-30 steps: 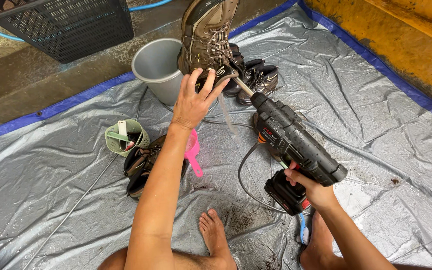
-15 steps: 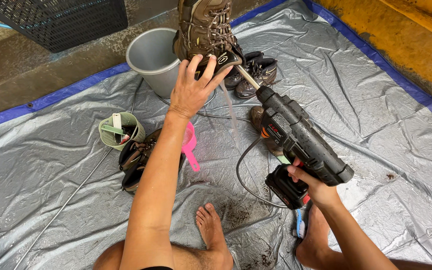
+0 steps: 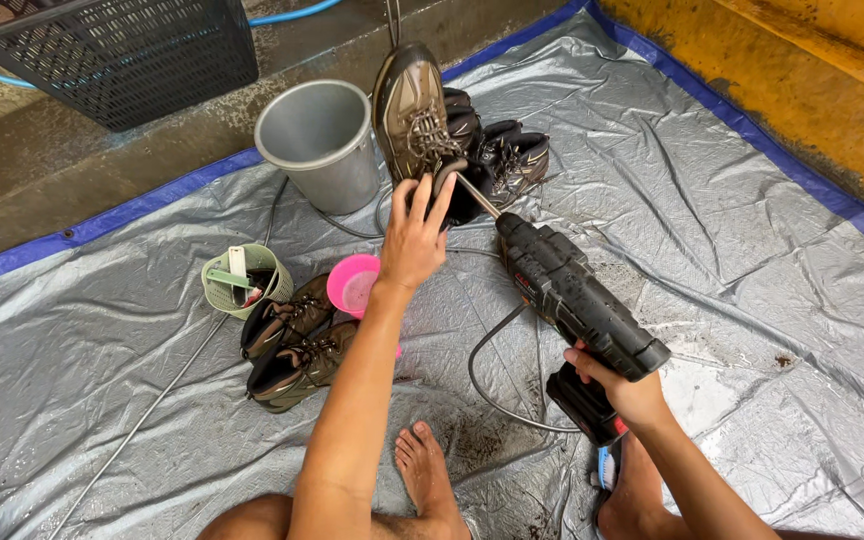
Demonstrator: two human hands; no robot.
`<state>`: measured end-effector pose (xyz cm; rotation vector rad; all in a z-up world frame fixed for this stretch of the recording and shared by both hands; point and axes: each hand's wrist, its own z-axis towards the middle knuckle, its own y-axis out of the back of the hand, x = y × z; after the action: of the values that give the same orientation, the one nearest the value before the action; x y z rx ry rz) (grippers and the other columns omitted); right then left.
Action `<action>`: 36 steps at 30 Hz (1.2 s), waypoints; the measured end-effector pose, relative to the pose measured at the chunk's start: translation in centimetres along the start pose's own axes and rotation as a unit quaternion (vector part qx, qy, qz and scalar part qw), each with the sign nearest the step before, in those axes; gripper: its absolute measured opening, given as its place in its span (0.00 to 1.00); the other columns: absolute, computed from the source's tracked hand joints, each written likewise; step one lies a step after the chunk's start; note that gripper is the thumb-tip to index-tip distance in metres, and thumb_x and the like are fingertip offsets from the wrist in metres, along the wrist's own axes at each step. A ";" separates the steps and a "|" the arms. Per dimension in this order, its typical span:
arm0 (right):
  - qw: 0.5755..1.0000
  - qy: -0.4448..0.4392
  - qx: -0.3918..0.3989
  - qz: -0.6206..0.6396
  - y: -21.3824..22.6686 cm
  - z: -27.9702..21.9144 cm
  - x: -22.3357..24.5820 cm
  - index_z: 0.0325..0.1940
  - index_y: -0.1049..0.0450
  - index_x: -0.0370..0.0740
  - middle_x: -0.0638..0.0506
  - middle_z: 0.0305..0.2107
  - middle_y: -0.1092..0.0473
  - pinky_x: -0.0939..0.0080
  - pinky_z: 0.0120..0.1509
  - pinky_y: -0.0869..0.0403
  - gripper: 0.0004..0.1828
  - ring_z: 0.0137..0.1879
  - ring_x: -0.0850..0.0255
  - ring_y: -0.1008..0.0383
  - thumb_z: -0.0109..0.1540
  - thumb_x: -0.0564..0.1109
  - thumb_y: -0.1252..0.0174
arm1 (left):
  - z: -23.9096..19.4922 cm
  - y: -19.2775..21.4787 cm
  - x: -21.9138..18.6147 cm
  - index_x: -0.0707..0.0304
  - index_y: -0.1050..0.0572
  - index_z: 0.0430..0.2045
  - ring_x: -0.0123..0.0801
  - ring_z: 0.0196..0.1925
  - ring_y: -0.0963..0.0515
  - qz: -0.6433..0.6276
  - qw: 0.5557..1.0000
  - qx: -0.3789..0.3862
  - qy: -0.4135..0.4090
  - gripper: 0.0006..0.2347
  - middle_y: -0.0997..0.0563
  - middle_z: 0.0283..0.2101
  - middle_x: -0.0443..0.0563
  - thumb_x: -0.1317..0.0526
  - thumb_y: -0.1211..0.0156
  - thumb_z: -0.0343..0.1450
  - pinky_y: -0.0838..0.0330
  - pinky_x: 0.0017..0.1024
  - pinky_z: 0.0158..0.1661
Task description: The person uses a handheld steam cleaner to clean several pairs of brown hiking boots placed on a tarp. They hold each boot with one hand and direct the steam nozzle with the other, rotating the boots to clean different areas.
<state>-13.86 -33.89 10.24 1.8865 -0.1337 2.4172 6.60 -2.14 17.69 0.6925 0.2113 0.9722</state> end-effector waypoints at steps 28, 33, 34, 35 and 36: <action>0.989 -0.078 0.022 0.127 0.2 0.5 -0.8 0.32 0.25 0.33 0.45 0.11 0.34 0.57 0.33 0.29 0.08 0.19 0.55 0.31 0.58 0.32 0.30 | -0.2 0.4 1.0 0.56 0.33 0.75 0.59 0.67 0.29 0.071 0.996 0.017 -0.059 0.30 0.32 0.70 0.59 0.73 0.45 0.72 0.26 0.51 0.68; 0.995 -0.075 0.025 0.065 1.6 0.2 0.4 0.32 0.23 0.34 0.46 0.13 0.31 0.60 0.34 0.31 0.07 0.20 0.58 0.31 0.59 0.34 0.30 | -0.2 0.6 2.4 0.45 0.38 0.79 0.54 0.68 0.32 0.144 0.982 0.060 -0.109 0.38 0.34 0.71 0.53 0.78 0.43 0.70 0.25 0.53 0.65; 0.995 -0.078 0.023 0.064 1.9 0.1 0.3 0.32 0.23 0.34 0.46 0.13 0.31 0.60 0.34 0.31 0.07 0.20 0.58 0.31 0.59 0.34 0.30 | 0.1 1.0 2.4 0.45 0.38 0.79 0.54 0.68 0.32 0.141 0.982 0.063 -0.109 0.38 0.34 0.71 0.53 0.78 0.43 0.70 0.25 0.53 0.65; 0.994 -0.074 0.026 0.071 2.2 0.0 0.3 0.34 0.23 0.34 0.46 0.14 0.31 0.59 0.34 0.30 0.06 0.20 0.57 0.31 0.59 0.33 0.30 | 0.3 1.4 2.4 0.44 0.37 0.78 0.53 0.66 0.32 0.151 0.980 0.048 -0.119 0.36 0.33 0.70 0.53 0.78 0.45 0.72 0.24 0.50 0.63; 0.994 -0.069 0.030 0.076 2.5 0.0 0.2 0.35 0.23 0.34 0.46 0.14 0.31 0.59 0.34 0.29 0.06 0.20 0.57 0.30 0.59 0.33 0.31 | 0.5 1.8 2.4 0.43 0.35 0.77 0.52 0.65 0.31 0.161 0.978 0.033 -0.127 0.35 0.32 0.69 0.52 0.78 0.46 0.74 0.24 0.48 0.61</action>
<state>-14.23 -36.38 10.36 2.1457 -0.2225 2.4084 6.94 0.21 19.51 0.9237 -0.0975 1.1772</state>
